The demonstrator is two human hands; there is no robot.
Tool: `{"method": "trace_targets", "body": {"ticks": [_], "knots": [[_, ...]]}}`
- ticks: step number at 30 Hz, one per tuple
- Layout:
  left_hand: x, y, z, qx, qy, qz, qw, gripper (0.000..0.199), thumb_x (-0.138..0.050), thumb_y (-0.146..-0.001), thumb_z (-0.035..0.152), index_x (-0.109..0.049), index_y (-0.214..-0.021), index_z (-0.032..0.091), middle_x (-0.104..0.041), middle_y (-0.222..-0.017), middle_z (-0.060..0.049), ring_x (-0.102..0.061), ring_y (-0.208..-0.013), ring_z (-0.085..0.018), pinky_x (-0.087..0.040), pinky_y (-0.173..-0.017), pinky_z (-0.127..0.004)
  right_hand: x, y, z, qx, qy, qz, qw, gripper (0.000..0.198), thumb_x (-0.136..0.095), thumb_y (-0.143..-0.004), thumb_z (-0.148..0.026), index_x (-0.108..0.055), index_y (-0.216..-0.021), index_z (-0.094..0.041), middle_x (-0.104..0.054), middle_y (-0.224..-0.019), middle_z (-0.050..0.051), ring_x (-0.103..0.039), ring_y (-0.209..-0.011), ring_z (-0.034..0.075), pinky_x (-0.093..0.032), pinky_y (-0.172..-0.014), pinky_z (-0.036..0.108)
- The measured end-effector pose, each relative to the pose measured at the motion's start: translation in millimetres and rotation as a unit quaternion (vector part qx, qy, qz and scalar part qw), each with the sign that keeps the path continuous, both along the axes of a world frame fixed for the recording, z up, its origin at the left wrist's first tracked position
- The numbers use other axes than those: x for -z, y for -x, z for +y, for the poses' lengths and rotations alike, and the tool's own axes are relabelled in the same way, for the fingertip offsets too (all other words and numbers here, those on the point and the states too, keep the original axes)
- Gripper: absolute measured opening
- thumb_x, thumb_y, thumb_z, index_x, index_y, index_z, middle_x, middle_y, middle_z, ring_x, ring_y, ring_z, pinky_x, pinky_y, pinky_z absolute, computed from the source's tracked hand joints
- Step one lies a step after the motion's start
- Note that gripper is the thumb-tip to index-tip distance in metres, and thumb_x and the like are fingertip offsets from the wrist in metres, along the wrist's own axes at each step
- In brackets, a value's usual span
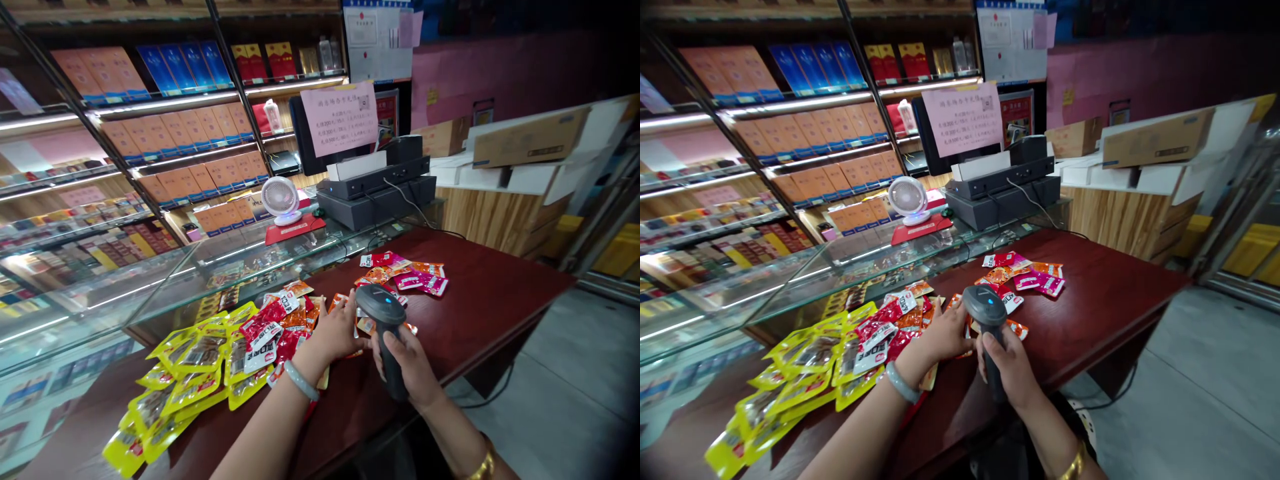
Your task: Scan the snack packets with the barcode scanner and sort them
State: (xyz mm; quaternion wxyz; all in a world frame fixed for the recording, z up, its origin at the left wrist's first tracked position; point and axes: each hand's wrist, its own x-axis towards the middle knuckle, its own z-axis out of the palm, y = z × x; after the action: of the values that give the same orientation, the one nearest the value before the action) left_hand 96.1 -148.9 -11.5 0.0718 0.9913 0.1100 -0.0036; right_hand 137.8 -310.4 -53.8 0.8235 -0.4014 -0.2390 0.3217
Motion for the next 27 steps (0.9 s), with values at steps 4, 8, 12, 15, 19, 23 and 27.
{"method": "trace_targets", "body": {"ticks": [4, 8, 12, 15, 19, 23, 27], "knots": [[2.3, 9.7, 7.3, -0.027, -0.027, 0.013, 0.999, 0.074, -0.052, -0.088, 0.060, -0.034, -0.150, 0.025, -0.055, -0.142, -0.015, -0.036, -0.143, -0.033, 0.009, -0.114, -0.069, 0.8, -0.3, -0.3, -0.004, -0.002, 0.002, 1.000, 0.039, -0.070, -0.082, -0.054, -0.054, -0.087, -0.019, -0.053, -0.059, -0.006, -0.045, -0.039, 0.006, -0.038, -0.035, 0.017], [2.0, 13.0, 14.7, -0.074, -0.071, 0.018, 0.995, 0.058, -0.045, -0.092, 0.061, -0.050, -0.140, 0.030, -0.053, -0.145, -0.013, -0.040, -0.139, -0.034, 0.009, -0.114, -0.069, -1.5, 0.0, -1.4, -0.004, 0.004, 0.001, 1.000, 0.039, -0.069, -0.083, -0.055, -0.054, -0.083, -0.019, -0.053, -0.058, -0.006, -0.045, -0.040, 0.006, -0.039, -0.036, 0.017], [1.1, 12.3, 4.6, -0.061, -0.106, 0.016, 0.992, 0.071, -0.046, -0.088, 0.065, -0.046, -0.145, 0.022, -0.043, -0.152, -0.018, -0.030, -0.144, -0.039, 0.008, -0.114, -0.070, -3.7, 0.2, -1.6, -0.003, 0.006, 0.003, 1.000, 0.040, -0.070, -0.081, -0.056, -0.054, -0.084, -0.019, -0.052, -0.058, -0.006, -0.044, -0.040, 0.007, -0.038, -0.036, 0.018], [3.9, 2.3, -9.3, -0.020, -0.114, 0.012, 0.993, 0.073, -0.050, -0.088, 0.059, -0.042, -0.149, 0.019, -0.038, -0.155, -0.018, -0.019, -0.149, -0.039, 0.010, -0.114, -0.069, -1.0, -0.6, -1.8, -0.009, 0.003, -0.010, 1.000, 0.039, -0.067, -0.084, -0.055, -0.054, -0.081, -0.019, -0.051, -0.056, -0.006, -0.044, -0.040, 0.007, -0.037, -0.036, 0.017], [14.4, -28.9, -20.1, 0.002, -0.095, 0.023, 0.995, 0.052, -0.043, -0.094, 0.040, -0.053, -0.142, 0.024, -0.049, -0.148, -0.014, -0.019, -0.149, -0.036, 0.010, -0.116, -0.066, 5.1, -1.9, -2.6, -0.013, -0.001, -0.022, 1.000, 0.037, -0.063, -0.088, -0.053, -0.053, -0.076, -0.019, -0.052, -0.058, -0.005, -0.045, -0.040, 0.006, -0.036, -0.038, 0.017], [15.3, -59.7, -15.8, 0.022, -0.083, 0.013, 0.996, 0.055, -0.051, -0.090, 0.044, -0.053, -0.142, 0.024, -0.043, -0.153, -0.011, -0.018, -0.148, -0.042, 0.009, -0.115, -0.069, 5.7, -2.7, -2.8, -0.013, 0.006, -0.021, 1.000, 0.038, -0.064, -0.087, -0.053, -0.052, -0.075, -0.019, -0.052, -0.059, -0.004, -0.045, -0.041, 0.007, -0.036, -0.037, 0.018], [-7.9, -50.9, 2.3, -0.031, -0.089, 0.005, 0.996, 0.049, -0.052, -0.091, 0.037, -0.056, -0.136, 0.018, -0.056, -0.141, -0.016, -0.045, -0.134, -0.036, -0.026, -0.115, -0.058, 2.4, -2.8, -1.7, -0.018, 0.017, -0.004, 1.000, 0.035, -0.067, -0.086, -0.052, -0.054, -0.085, -0.020, -0.053, -0.060, -0.005, -0.045, -0.041, 0.006, -0.037, -0.037, 0.017]]}}
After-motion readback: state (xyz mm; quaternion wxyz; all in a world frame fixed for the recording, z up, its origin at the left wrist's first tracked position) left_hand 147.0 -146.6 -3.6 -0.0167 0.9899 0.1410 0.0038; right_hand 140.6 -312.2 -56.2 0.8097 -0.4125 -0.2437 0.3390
